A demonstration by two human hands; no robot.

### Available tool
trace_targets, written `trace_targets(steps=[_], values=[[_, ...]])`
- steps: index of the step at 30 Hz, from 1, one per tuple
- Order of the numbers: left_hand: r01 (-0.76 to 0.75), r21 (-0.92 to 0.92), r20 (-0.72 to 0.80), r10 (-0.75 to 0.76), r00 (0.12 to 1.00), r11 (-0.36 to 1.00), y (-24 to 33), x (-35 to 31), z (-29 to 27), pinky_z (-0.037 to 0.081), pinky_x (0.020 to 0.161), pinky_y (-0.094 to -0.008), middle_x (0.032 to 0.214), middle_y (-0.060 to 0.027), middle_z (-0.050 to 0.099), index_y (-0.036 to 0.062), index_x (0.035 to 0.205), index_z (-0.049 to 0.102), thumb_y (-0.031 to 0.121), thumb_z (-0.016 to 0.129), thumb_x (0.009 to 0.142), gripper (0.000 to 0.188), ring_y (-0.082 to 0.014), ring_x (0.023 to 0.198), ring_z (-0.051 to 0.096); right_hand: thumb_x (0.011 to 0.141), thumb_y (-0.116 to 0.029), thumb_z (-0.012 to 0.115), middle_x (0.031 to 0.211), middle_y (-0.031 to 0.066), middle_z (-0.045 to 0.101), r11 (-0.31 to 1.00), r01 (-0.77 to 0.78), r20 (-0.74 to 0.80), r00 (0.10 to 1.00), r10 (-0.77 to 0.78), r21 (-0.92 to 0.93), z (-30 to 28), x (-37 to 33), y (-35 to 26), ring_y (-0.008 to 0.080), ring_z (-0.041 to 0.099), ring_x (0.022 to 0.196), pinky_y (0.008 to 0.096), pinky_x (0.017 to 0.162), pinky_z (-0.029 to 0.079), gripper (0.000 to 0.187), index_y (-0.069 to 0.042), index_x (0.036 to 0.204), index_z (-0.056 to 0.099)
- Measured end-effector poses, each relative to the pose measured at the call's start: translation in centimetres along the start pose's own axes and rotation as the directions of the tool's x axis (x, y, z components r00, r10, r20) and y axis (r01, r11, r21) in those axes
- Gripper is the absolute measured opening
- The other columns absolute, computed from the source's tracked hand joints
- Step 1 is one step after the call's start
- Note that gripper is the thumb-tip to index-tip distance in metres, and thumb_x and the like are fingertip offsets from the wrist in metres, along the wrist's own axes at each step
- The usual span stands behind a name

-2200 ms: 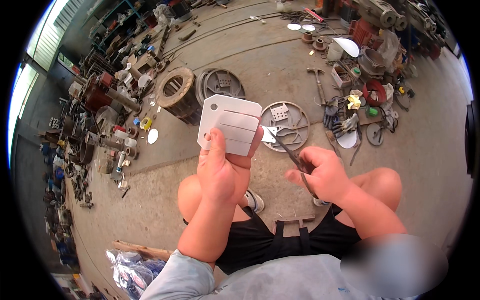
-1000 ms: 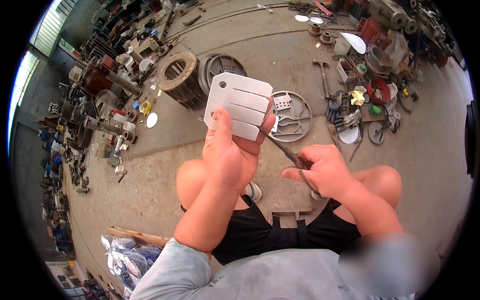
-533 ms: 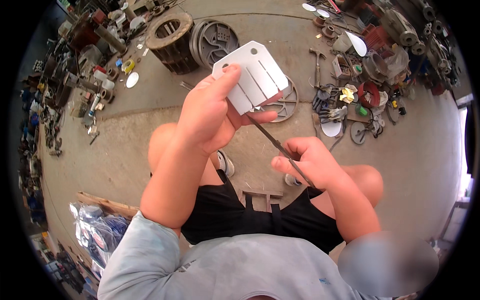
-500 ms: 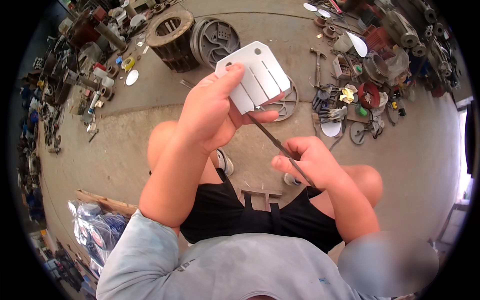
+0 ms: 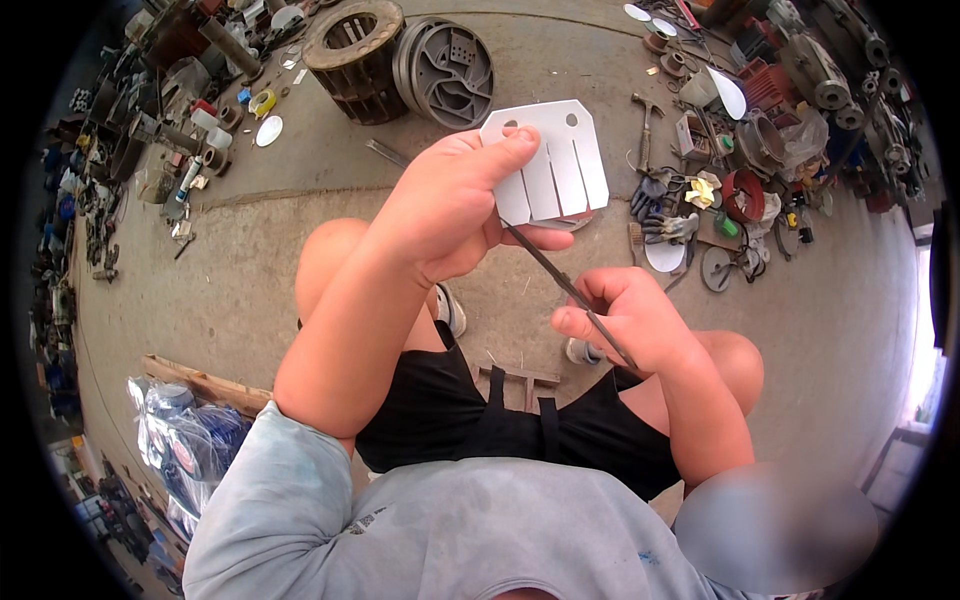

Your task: The person uses shears to cut a small white plastic sheet into a specific shape. They make several cuts to form slots and trim the edges, then separate the pieces.

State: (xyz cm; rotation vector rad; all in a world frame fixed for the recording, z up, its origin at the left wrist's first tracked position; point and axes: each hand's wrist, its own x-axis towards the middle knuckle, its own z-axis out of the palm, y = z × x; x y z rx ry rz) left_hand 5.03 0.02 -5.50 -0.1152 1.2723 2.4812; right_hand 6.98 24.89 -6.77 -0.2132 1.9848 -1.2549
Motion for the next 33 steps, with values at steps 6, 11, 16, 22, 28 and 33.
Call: trace_targets(steps=[6,11,16,22,28,33], values=[[0.026,0.009,0.0,-0.026,1.0,1.0,0.1,-0.1,0.1,0.07,0.085,-0.0493,0.129,-0.021,0.072,-0.0048,0.145,0.056,0.03,0.052,0.116,0.045,-0.0348,0.112,0.076,0.087,-0.05,0.093,0.061,-0.0037,0.051,0.999,-0.045,0.028,0.999,0.045,0.018,-0.1,-0.2,-0.1,0.0065,0.045,0.059,0.0306,0.052,0.037,0.06,0.0,0.072,0.064],[-0.084,-0.045,-0.061,0.081,0.995,0.995,0.2,0.1,0.2,0.067,0.097,-0.0556,0.134,-0.0213,0.07,-0.0049,0.149,0.053,0.028,0.051,0.116,0.046,-0.0364,0.119,0.074,0.09,-0.048,0.091,0.062,-0.004,0.052,0.999,-0.029,0.019,0.999,0.029,0.017,-0.4,-0.2,0.4,0.0052,0.047,0.056,0.0289,0.049,0.037,0.056,-0.001,0.075,0.063],[-0.13,-0.068,-0.067,0.125,0.99,0.989,0.7,-0.1,-0.2,0.064,0.102,-0.0573,0.138,-0.0211,0.069,-0.0053,0.15,0.052,0.026,0.05,0.116,0.047,-0.0374,0.123,0.072,0.093,-0.046,0.089,0.065,-0.0035,0.055,0.984,-0.106,0.017,0.994,0.105,0.144,-0.9,-0.9,0.1,0.0047,0.048,0.055,0.0273,0.048,0.036,0.05,-0.002,0.083,0.066],[-0.121,-0.079,-0.046,0.117,0.992,0.989,0.9,-0.2,-0.5,0.064,0.102,-0.0571,0.139,-0.0223,0.068,-0.0063,0.15,0.051,0.026,0.05,0.116,0.047,-0.0381,0.123,0.072,0.093,-0.045,0.088,0.065,-0.0037,0.055,0.974,-0.056,-0.022,0.998,0.062,0.219,-1.3,-1.0,0.4,0.0043,0.048,0.054,0.0266,0.047,0.035,0.049,0.0,0.086,0.069],[-0.112,-0.067,-0.04,0.109,0.993,0.991,0.7,0.0,-0.8,0.064,0.102,-0.0563,0.137,-0.0231,0.069,-0.0066,0.15,0.051,0.026,0.051,0.116,0.047,-0.0383,0.119,0.074,0.093,-0.046,0.088,0.065,-0.0039,0.055,0.967,-0.046,-0.02,0.998,0.052,0.249,-1.4,-0.9,0.6,0.0042,0.047,0.052,0.0262,0.046,0.034,0.05,0.0,0.086,0.069],[-0.114,-0.038,-0.028,0.113,0.993,0.993,0.7,0.0,-1.0,0.066,0.099,-0.0545,0.135,-0.0227,0.07,-0.0067,0.149,0.052,0.027,0.052,0.115,0.048,-0.0381,0.117,0.075,0.093,-0.046,0.089,0.064,-0.0039,0.055,0.968,-0.053,-0.016,0.998,0.059,0.247,-1.3,-0.9,0.4,0.0046,0.047,0.052,0.0263,0.046,0.034,0.05,-0.001,0.085,0.068]])
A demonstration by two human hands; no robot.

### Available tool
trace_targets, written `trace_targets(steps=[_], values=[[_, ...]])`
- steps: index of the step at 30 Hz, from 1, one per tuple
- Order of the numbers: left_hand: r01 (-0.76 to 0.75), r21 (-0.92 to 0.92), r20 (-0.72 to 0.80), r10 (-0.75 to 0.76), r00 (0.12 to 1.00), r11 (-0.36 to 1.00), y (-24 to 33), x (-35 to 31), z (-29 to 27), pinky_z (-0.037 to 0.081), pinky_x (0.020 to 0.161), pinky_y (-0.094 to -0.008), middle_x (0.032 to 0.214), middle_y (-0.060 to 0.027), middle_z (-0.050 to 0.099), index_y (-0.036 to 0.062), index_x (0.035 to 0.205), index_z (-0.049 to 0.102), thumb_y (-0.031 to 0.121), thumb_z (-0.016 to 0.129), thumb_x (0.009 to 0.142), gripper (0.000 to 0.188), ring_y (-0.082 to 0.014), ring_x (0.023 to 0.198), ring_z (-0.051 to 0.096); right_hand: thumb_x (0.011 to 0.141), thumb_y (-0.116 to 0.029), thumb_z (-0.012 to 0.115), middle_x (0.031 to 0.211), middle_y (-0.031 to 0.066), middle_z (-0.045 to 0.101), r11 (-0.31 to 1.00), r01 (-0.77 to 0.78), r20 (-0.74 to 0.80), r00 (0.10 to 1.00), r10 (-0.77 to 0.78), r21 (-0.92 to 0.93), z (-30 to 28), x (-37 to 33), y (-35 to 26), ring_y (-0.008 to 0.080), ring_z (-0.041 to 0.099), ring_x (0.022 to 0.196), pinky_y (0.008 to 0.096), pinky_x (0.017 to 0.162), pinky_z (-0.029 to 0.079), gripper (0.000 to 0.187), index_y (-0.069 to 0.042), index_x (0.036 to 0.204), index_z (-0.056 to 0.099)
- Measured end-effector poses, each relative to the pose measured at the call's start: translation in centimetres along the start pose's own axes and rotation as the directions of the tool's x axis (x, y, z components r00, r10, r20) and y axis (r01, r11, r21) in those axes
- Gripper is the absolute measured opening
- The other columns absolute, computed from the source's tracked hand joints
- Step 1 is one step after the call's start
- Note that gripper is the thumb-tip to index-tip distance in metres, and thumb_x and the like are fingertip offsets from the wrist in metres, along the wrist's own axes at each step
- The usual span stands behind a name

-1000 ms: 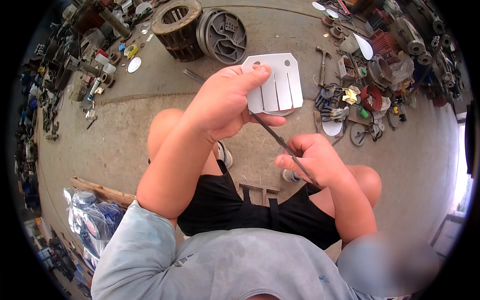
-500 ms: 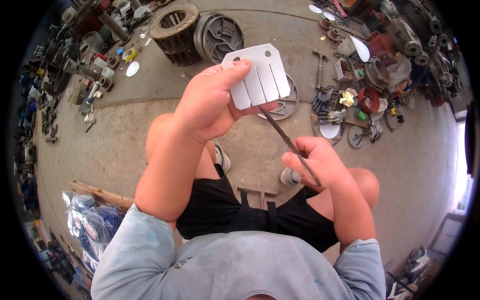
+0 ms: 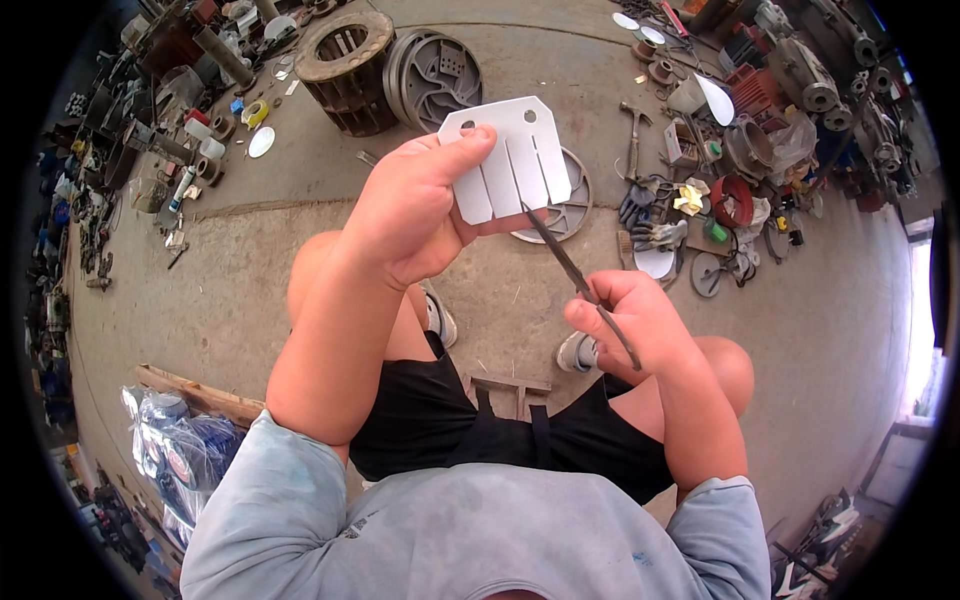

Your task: The person uses shears to cut a small white plastic sheet into a specific shape. They make several cuts to form slots and trim the edges, then separate the pieces.

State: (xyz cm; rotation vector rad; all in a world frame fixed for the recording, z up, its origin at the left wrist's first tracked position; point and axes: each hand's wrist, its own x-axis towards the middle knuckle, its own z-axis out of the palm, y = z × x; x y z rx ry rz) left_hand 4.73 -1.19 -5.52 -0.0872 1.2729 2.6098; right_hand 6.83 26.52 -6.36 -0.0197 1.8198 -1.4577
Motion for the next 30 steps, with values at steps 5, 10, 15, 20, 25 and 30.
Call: trace_targets(steps=[5,10,15,20,25,30], values=[[-0.002,0.009,-0.01,0.002,1.0,1.0,0.3,-0.2,-0.1,0.066,0.099,-0.0547,0.135,-0.0226,0.07,-0.0067,0.149,0.051,0.027,0.052,0.115,0.047,-0.0386,0.117,0.075,0.093,-0.046,0.088,0.063,-0.0037,0.054,1.0,-0.001,0.03,1.0,0.002,-0.026,0.0,-0.2,-0.2,0.005,0.048,0.052,0.0268,0.046,0.035,0.051,-0.001,0.082,0.067],[-0.057,-0.054,-0.059,0.054,0.997,0.997,1.1,-0.2,-0.2,0.063,0.104,-0.0612,0.139,-0.0233,0.067,-0.007,0.15,0.05,0.025,0.05,0.116,0.047,-0.0401,0.124,0.071,0.095,-0.047,0.086,0.064,-0.0055,0.051,0.999,0.032,-0.026,0.999,-0.033,-0.034,0.0,-0.2,0.3,0.0043,0.045,0.055,0.027,0.048,0.033,0.051,-0.003,0.081,0.065],[-0.045,-0.057,-0.037,0.043,0.998,0.997,1.4,-0.4,-0.8,0.061,0.106,-0.0639,0.141,-0.0233,0.066,-0.0075,0.15,0.049,0.024,0.05,0.116,0.047,-0.0396,0.126,0.07,0.096,-0.048,0.085,0.065,-0.0069,0.05,0.998,0.025,-0.034,0.999,-0.027,-0.054,-0.5,-0.1,0.4,0.003,0.041,0.057,0.0263,0.05,0.031,0.051,-0.003,0.081,0.065],[-0.009,-0.035,-0.025,0.009,1.0,0.999,1.1,-0.6,-0.6,0.062,0.105,-0.0626,0.14,-0.0233,0.066,-0.0077,0.15,0.049,0.024,0.051,0.115,0.047,-0.0387,0.124,0.071,0.096,-0.047,0.085,0.065,-0.0062,0.051,1.0,-0.014,-0.021,1.0,0.014,0.001,-0.5,0.0,0.3,0.003,0.042,0.056,0.0263,0.049,0.031,0.05,-0.003,0.082,0.065],[0.003,-0.026,0.003,-0.003,1.0,1.0,1.0,-0.4,-0.6,0.063,0.103,-0.0611,0.138,-0.0231,0.067,-0.008,0.149,0.05,0.024,0.051,0.115,0.047,-0.0378,0.122,0.073,0.095,-0.047,0.086,0.064,-0.0056,0.052,1.0,-0.015,-0.029,0.999,0.016,0.004,-0.4,-0.1,-0.2,0.0034,0.043,0.056,0.0259,0.049,0.032,0.05,-0.003,0.081,0.066],[-0.011,-0.029,0.0,0.011,1.0,1.0,0.8,-0.4,-0.5,0.064,0.102,-0.0606,0.137,-0.0236,0.067,-0.0084,0.149,0.05,0.024,0.052,0.115,0.046,-0.0375,0.12,0.073,0.095,-0.047,0.087,0.064,-0.0052,0.052,1.0,-0.026,-0.035,0.999,0.026,-0.012,-0.5,-0.1,-0.1,0.004,0.045,0.056,0.0262,0.049,0.033,0.05,-0.003,0.081,0.067]])
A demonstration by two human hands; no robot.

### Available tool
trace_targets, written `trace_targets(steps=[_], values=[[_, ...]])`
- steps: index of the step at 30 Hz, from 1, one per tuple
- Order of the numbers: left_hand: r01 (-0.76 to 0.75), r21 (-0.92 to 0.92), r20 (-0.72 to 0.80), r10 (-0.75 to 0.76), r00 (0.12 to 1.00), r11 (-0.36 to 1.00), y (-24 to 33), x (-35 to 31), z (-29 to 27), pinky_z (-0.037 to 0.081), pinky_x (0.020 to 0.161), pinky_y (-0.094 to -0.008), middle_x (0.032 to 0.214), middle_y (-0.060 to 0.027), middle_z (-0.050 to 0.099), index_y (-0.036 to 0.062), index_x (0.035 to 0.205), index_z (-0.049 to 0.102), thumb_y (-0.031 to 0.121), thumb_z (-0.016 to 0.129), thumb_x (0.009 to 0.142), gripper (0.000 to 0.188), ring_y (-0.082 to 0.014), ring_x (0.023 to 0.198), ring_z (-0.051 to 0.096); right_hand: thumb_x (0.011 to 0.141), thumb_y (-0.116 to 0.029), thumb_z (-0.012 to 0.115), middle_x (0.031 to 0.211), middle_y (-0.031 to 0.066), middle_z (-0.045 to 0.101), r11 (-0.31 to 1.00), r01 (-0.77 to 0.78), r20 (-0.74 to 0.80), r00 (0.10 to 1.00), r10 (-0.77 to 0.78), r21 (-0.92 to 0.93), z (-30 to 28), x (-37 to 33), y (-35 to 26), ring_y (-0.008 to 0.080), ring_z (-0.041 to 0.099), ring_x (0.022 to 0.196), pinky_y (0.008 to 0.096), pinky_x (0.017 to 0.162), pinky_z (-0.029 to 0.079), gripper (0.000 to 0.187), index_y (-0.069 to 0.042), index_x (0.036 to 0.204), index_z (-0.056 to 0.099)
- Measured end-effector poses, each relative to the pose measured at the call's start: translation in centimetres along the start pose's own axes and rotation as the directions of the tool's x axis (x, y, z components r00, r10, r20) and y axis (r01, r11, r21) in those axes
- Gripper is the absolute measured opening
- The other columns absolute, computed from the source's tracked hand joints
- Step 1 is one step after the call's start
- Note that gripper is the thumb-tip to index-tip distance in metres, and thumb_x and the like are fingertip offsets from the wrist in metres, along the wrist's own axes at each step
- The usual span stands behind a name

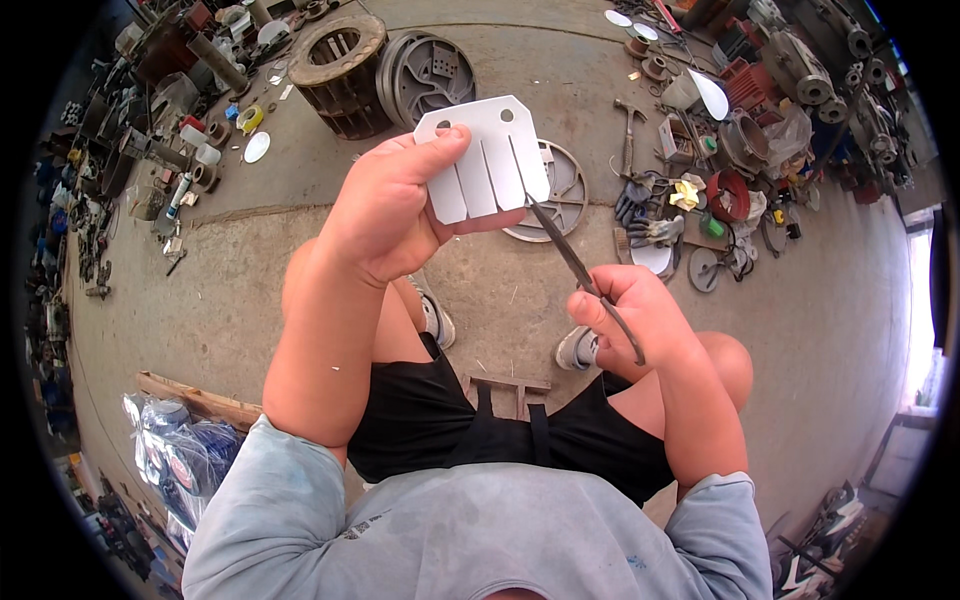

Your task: The person uses shears to cut a small white plastic sheet into a specific shape. They make several cuts to form slots and trim the edges, then separate the pieces.

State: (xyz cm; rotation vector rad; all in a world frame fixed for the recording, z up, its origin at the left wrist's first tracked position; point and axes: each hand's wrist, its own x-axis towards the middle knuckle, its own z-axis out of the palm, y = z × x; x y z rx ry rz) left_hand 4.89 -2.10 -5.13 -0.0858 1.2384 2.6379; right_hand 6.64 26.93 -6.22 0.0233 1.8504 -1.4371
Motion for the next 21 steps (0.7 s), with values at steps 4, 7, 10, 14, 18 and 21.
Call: trace_targets(steps=[4,7,10,14,18,21], values=[[-0.006,0.01,-0.004,0.006,1.0,1.0,0.0,0.0,0.0,0.065,0.1,-0.0605,0.136,-0.024,0.067,-0.0091,0.149,0.049,0.024,0.051,0.115,0.047,-0.0378,0.12,0.073,0.096,-0.046,0.086,0.064,-0.005,0.052,0.999,0.047,0.003,0.999,-0.047,-0.025,0.1,0.0,0.4,0.0044,0.046,0.056,0.0263,0.049,0.035,0.049,-0.003,0.082,0.067],[-0.007,0.009,-0.019,0.007,1.0,1.0,0.0,0.1,-0.1,0.065,0.1,-0.0601,0.136,-0.0241,0.068,-0.0097,0.148,0.049,0.023,0.05,0.116,0.046,-0.0379,0.119,0.073,0.096,-0.046,0.085,0.065,-0.0046,0.053,0.997,0.071,-0.011,0.997,-0.072,-0.035,0.0,0.1,0.7,0.0045,0.047,0.056,0.0254,0.05,0.037,0.05,-0.003,0.081,0.066],[-0.013,0.003,-0.04,0.013,0.999,1.0,0.1,0.5,-0.3,0.064,0.102,-0.0603,0.136,-0.0247,0.067,-0.0103,0.15,0.046,0.023,0.05,0.116,0.048,-0.039,0.119,0.073,0.097,-0.048,0.085,0.067,-0.0046,0.053,0.996,0.089,-0.091,0.992,-0.09,-0.016,0.2,-0.2,0.2,0.0047,0.048,0.056,0.0246,0.051,0.039,0.051,-0.003,0.081,0.065],[0.165,0.411,-0.21,-0.083,0.974,0.896,-1.4,5.3,-1.5,0.064,0.094,-0.0555,0.13,-0.0197,0.072,-0.0056,0.133,0.064,0.02,0.052,0.113,0.035,-0.0338,0.116,0.075,0.097,-0.052,0.083,0.067,-0.0058,0.052,0.989,0.136,-0.189,0.971,-0.143,-0.051,-1.9,0.5,0.8,0.0048,0.048,0.056,0.0253,0.051,0.04,0.054,-0.004,0.081,0.065],[-0.028,0.562,-0.093,-0.096,0.991,-0.827,-8.6,11.4,-9.2,0.026,0.125,-0.0687,0.123,-0.016,0.079,0.0073,0.111,0.082,0.01,0.061,0.097,0.025,-0.0373,0.123,0.071,0.097,-0.053,0.08,0.063,-0.0038,0.052,0.961,0.099,-0.297,0.938,-0.177,-0.257,-3.9,1.4,-0.2,0.0059,0.046,0.056,0.0284,0.051,0.036,0.056,-0.004,0.076,0.063],[0.064,0.821,-0.17,-0.137,0.976,-0.567,-10.6,14.7,-9.8,0.045,0.112,-0.0595,0.115,-0.0136,0.08,0.006,0.115,0.082,0.019,0.068,0.1,0.024,-0.0318,0.112,0.075,0.096,-0.05,0.081,0.062,-0.0027,0.052,0.946,0.074,-0.374,0.907,-0.196,-0.316,-5.0,1.2,-0.8,0.0064,0.045,0.058,0.0301,0.051,0.035,0.055,-0.003,0.075,0.062]])
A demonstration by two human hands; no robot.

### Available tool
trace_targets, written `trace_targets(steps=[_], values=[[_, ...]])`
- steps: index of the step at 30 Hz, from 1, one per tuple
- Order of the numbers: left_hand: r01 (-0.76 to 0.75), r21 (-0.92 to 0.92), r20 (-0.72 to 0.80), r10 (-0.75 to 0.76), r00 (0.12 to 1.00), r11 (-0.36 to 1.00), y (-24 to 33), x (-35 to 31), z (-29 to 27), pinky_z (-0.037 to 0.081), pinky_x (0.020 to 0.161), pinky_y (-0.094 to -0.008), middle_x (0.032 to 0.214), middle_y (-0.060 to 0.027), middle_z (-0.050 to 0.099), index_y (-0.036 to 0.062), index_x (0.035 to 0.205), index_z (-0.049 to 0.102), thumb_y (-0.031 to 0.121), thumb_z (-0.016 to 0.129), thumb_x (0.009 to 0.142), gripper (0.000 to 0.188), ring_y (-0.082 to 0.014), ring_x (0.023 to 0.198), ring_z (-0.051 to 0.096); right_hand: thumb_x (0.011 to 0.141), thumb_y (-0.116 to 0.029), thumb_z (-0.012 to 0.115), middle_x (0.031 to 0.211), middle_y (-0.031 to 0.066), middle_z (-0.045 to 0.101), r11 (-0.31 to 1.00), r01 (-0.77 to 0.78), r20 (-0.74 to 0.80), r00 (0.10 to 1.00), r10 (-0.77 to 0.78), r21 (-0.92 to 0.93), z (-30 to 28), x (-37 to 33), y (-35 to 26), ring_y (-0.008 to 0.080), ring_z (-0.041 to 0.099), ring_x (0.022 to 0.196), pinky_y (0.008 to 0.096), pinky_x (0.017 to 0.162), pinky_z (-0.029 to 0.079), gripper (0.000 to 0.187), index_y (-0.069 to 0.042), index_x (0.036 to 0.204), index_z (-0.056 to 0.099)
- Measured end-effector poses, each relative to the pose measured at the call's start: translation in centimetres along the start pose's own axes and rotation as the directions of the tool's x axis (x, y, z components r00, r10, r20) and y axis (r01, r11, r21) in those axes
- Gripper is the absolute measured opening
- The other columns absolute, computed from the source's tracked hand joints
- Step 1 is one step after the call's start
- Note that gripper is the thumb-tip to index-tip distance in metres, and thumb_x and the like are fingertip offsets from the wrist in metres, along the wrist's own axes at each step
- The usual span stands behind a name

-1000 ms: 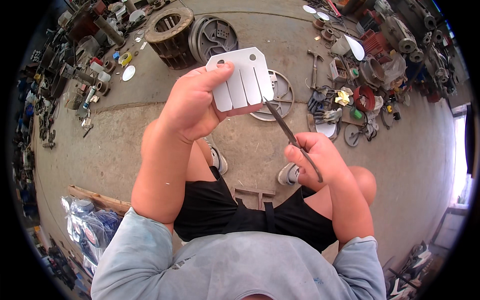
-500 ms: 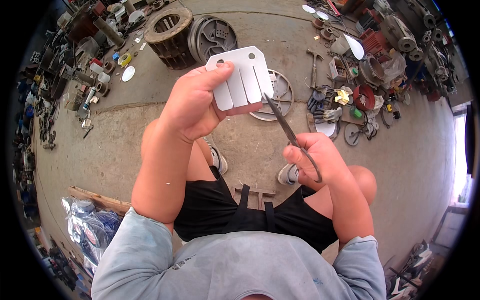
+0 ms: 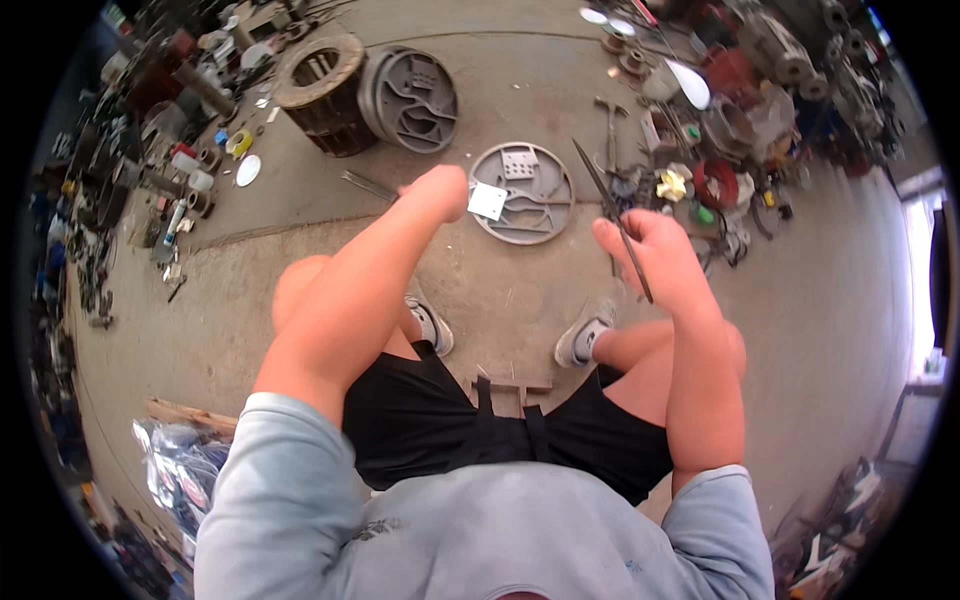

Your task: The person uses shears to cut a small white plastic sheet into a specific shape. They make several cuts to form slots and trim the edges, then separate the pieces.

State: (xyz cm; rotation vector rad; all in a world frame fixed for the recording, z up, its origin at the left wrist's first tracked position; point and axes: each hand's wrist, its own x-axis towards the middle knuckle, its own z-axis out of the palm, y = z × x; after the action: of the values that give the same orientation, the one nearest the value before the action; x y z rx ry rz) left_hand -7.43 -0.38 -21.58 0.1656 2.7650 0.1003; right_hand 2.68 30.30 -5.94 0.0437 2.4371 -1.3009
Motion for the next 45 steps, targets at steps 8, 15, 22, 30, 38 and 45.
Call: trace_targets(steps=[8,15,22,30,38,45], values=[[-0.04,-0.997,-0.023,0.247,0.969,0.064,4.4,-8.7,-8.6,0.062,0.08,-0.0341,0.104,-0.0081,0.08,-0.0011,0.124,0.075,0.023,0.069,0.108,0.029,-0.0151,0.088,0.075,0.096,-0.048,0.081,0.062,-0.0047,0.047,0.999,-0.01,0.347,0.938,0.027,-0.051,-2.3,-0.8,0.3,0.0072,0.043,0.059,0.0321,0.053,0.035,0.053,-0.002,0.076,0.064],[-0.013,-0.998,-0.035,0.365,0.93,-0.062,4.3,-11.9,-11.2,0.066,0.079,-0.0355,0.108,-0.0113,0.08,-0.0032,0.126,0.072,0.029,0.066,0.111,0.037,-0.0189,0.091,0.079,0.095,-0.051,0.082,0.061,-0.0051,0.049,0.996,-0.022,0.473,0.879,0.063,-0.092,-3.1,-0.8,1.8,0.0059,0.043,0.058,0.0295,0.051,0.034,0.056,-0.004,0.074,0.063],[0.025,-0.999,0.011,0.431,0.902,-0.026,4.3,-11.7,-10.8,0.065,0.079,-0.0329,0.108,-0.0103,0.08,-0.0044,0.126,0.073,0.029,0.069,0.109,0.037,-0.0162,0.09,0.078,0.093,-0.053,0.085,0.059,-0.0049,0.05,0.996,-0.02,0.48,0.876,0.057,-0.083,-3.1,-0.9,1.6,0.0049,0.045,0.055,0.0278,0.049,0.034,0.058,-0.005,0.07,0.061],[0.017,-1.0,0.006,0.468,0.884,-0.02,4.4,-11.7,-10.8,0.066,0.076,-0.0326,0.106,-0.0108,0.08,-0.0051,0.125,0.073,0.028,0.069,0.11,0.037,-0.0166,0.087,0.078,0.092,-0.053,0.086,0.058,-0.0051,0.05,0.996,0.006,0.483,0.875,0.04,-0.093,-2.7,-0.5,1.0,0.0049,0.045,0.055,0.0276,0.049,0.034,0.059,-0.005,0.069,0.061],[0.04,-0.999,0.044,0.463,0.885,0.02,4.6,-12.1,-10.9,0.068,0.074,-0.0358,0.105,-0.0109,0.08,-0.0041,0.125,0.073,0.03,0.068,0.11,0.038,-0.0172,0.086,0.078,0.09,-0.055,0.087,0.057,-0.0054,0.048,0.993,0.017,0.498,0.866,0.044,-0.116,-2.6,-0.3,0.8,0.0048,0.045,0.055,0.0274,0.05,0.033,0.061,-0.005,0.069,0.061],[0.044,-0.999,0.05,0.466,0.884,0.025,4.8,-12.3,-10.6,0.069,0.074,-0.0376,0.105,-0.0115,0.08,-0.004,0.126,0.073,0.032,0.068,0.11,0.04,-0.0181,0.087,0.078,0.09,-0.049,0.088,0.059,-0.005,0.048,0.989,0.009,0.491,0.868,0.067,-0.151,-2.7,-0.6,0.6,0.0052,0.044,0.057,0.028,0.05,0.034,0.056,-0.003,0.07,0.062]])
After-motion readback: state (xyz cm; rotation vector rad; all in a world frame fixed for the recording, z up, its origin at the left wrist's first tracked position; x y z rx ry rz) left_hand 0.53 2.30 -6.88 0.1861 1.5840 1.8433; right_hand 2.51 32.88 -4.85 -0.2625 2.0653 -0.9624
